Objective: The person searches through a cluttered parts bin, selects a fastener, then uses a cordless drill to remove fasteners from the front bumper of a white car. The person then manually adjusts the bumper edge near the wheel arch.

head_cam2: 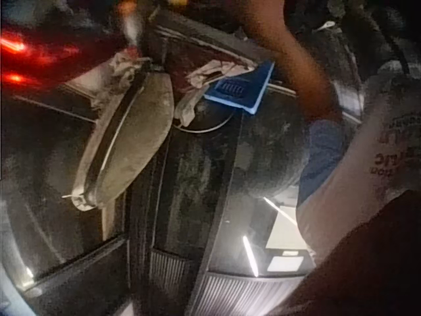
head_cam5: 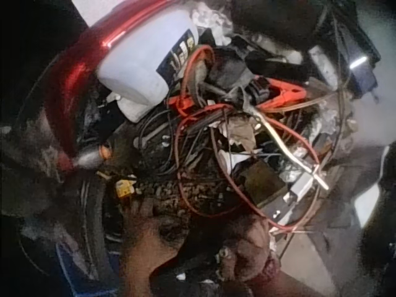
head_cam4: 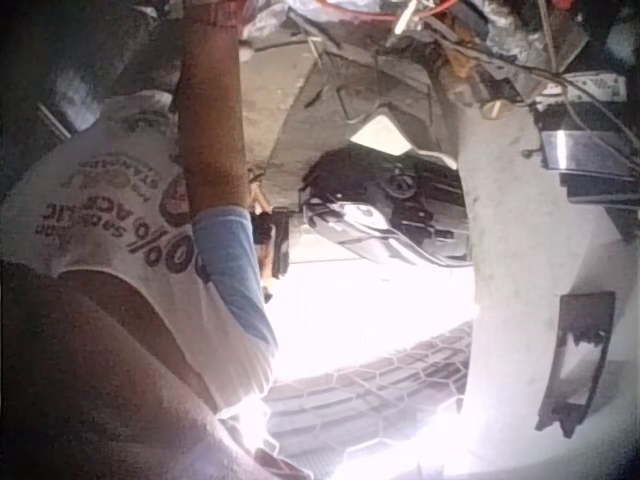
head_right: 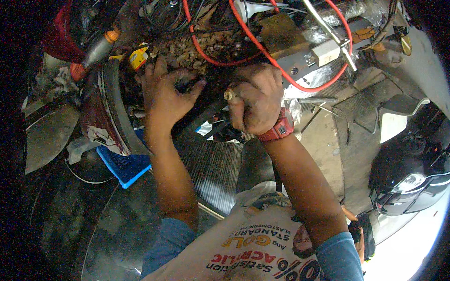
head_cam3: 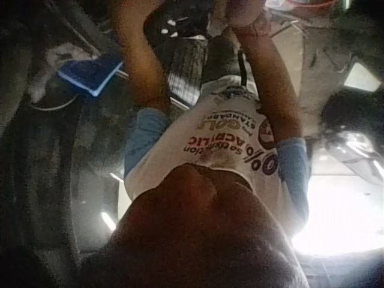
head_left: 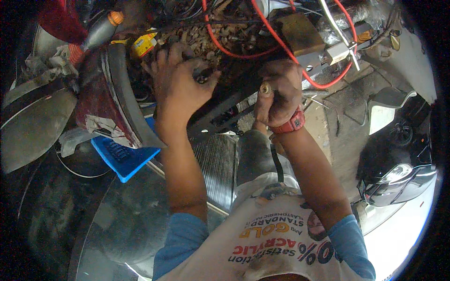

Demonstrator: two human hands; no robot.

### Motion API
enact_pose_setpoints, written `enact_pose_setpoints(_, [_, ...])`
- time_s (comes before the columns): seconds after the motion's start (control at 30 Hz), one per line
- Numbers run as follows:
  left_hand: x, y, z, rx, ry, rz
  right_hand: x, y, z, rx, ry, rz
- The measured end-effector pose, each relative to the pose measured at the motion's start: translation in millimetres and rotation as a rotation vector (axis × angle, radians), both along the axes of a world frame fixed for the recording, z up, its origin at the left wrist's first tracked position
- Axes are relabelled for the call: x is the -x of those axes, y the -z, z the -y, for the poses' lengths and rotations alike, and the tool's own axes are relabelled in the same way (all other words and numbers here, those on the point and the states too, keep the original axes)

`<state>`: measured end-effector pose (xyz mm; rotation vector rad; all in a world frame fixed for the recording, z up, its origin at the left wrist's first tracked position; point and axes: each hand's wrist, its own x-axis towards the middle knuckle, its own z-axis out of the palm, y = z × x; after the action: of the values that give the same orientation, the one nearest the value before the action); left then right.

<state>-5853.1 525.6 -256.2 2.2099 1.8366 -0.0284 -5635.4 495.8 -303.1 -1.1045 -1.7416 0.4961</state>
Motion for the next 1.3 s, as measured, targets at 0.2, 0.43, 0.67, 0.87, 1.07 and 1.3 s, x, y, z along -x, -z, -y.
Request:
enact_pose_setpoints(0.2, [3.7,24.1,-3.3,-0.243,-0.124,0.069,1.3,-0.3,-0.1,-0.003,-0.018,0.007])
enact_pose_setpoints(0.43, [8.9,22.6,-9.4,-0.144,-0.164,-0.051,-1.2,-9.4,-2.9,-0.009,-0.021,0.088])
enact_pose_setpoints(0.67, [14.5,4.6,5.5,-0.101,-0.238,-0.115,0.4,-3.6,-2.8,-0.042,-0.011,0.048])
enact_pose_setpoints(0.87, [1.0,14.0,8.1,-0.223,-0.23,-0.032,-0.3,-5.2,-2.1,-0.033,-0.027,0.052])
enact_pose_setpoints(1.07, [-5.3,19.9,1.7,-0.166,-0.183,-0.038,0.7,-8.2,-2.6,-0.013,-0.015,0.041])
enact_pose_setpoints(1.3, [6.2,15.7,24.7,-0.078,-0.165,0.072,-0.8,-5.0,-2.5,-0.029,-0.029,0.046])
